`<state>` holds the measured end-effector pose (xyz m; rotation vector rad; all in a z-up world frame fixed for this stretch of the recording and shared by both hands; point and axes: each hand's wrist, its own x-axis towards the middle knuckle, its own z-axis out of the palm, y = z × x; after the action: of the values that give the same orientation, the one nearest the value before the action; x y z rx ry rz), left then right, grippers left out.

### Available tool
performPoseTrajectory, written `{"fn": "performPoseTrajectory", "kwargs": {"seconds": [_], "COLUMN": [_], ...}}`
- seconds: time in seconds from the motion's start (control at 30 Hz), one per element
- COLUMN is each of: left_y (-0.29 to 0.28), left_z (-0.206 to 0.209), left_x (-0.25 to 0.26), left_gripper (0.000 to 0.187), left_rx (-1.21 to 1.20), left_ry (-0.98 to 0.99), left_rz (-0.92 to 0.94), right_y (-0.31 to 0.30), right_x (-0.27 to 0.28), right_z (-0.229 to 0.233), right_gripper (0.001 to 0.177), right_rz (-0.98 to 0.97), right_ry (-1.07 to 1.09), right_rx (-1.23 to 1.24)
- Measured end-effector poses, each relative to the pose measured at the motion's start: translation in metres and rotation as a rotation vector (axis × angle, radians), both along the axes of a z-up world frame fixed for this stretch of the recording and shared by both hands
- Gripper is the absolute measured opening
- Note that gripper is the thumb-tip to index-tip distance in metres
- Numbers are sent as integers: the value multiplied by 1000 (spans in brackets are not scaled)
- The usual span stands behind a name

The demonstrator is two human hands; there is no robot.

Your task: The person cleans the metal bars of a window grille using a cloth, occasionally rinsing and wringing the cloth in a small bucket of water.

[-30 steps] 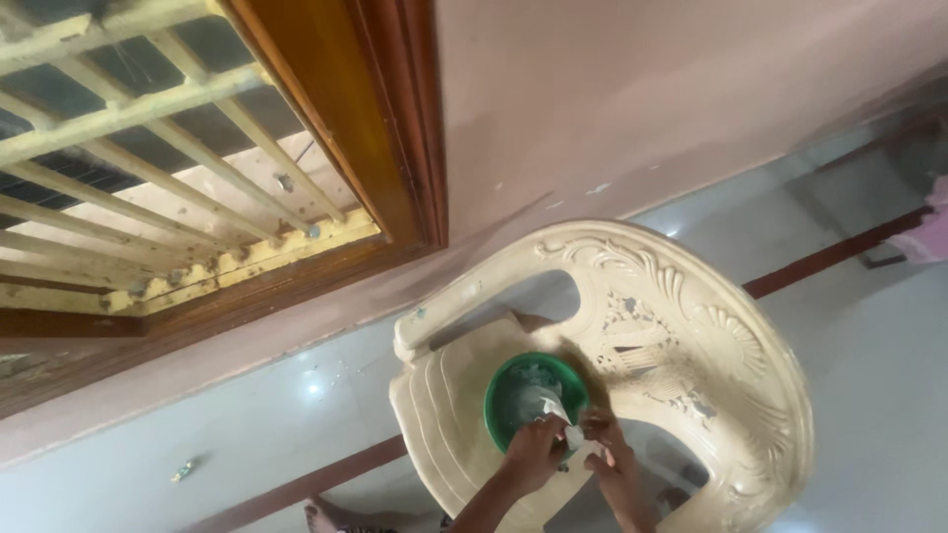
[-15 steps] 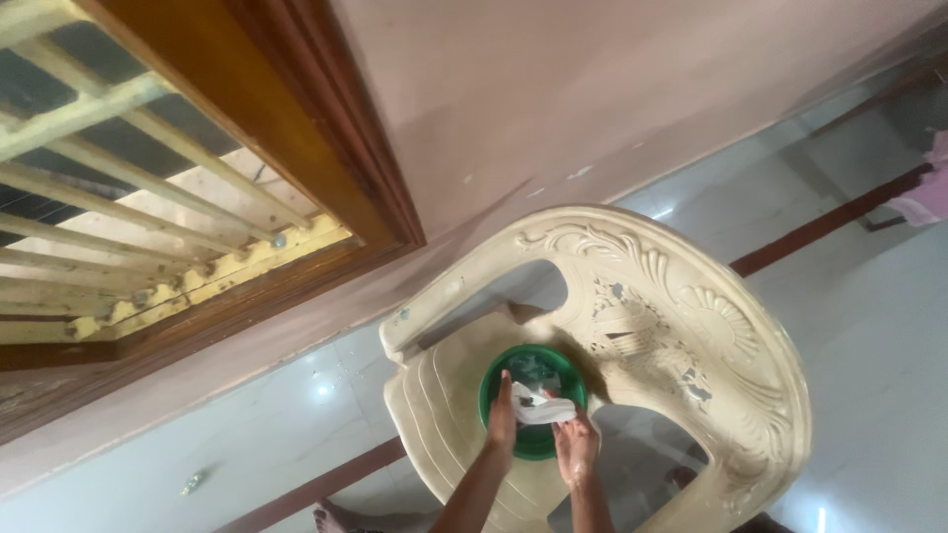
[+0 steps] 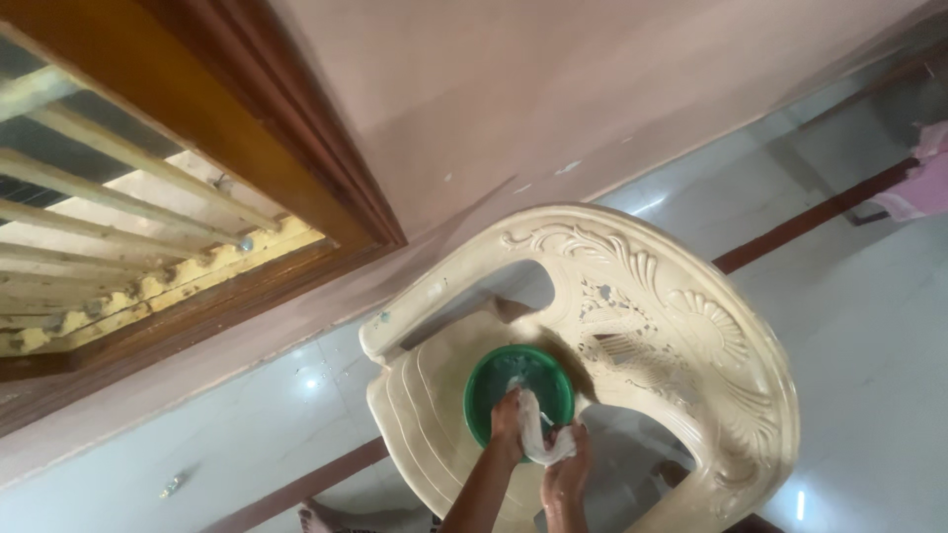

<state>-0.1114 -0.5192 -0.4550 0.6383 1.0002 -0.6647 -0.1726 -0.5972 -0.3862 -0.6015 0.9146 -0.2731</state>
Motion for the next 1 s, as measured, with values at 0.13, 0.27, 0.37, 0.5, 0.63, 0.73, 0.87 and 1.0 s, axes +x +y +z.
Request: {"fn": "performPoseTrajectory", "kwargs": {"seconds": [0.13, 0.27, 0.37, 0.5, 0.63, 0.73, 0.87, 1.0], "left_y": [-6, -1, 1, -13, -14, -17, -22, -53], "left_z": [13, 31, 43, 65, 78, 79, 71, 73], "left_x": [5, 6, 4, -1, -3, -4, 1, -6], "left_gripper": [45, 47, 46, 45, 33, 34, 34, 35], "left_rx": [374, 542, 722, 926, 950, 991, 1195, 1696], "left_ry": [-103, -224, -237, -453, -683, -729, -935, -961], "left_rz": [-286, -348, -510, -655, -627, -663, -650, -544], "right_y": [-4, -7, -6, -5, -5, -6, -3, -5], "right_x": [5, 19, 20, 25, 25, 21, 10, 11], "right_z": [-17, -37, -53, -70, -78, -83, -85, -82], "right_gripper": [14, 12, 24, 39, 53, 68, 75, 66], "right_rz": [18, -78, 16, 104, 293, 424, 553, 573], "right_ry": [163, 182, 181, 58, 63, 5, -85, 0], "right_rx": [-262, -125, -124, 136, 303, 213, 186, 82]}}
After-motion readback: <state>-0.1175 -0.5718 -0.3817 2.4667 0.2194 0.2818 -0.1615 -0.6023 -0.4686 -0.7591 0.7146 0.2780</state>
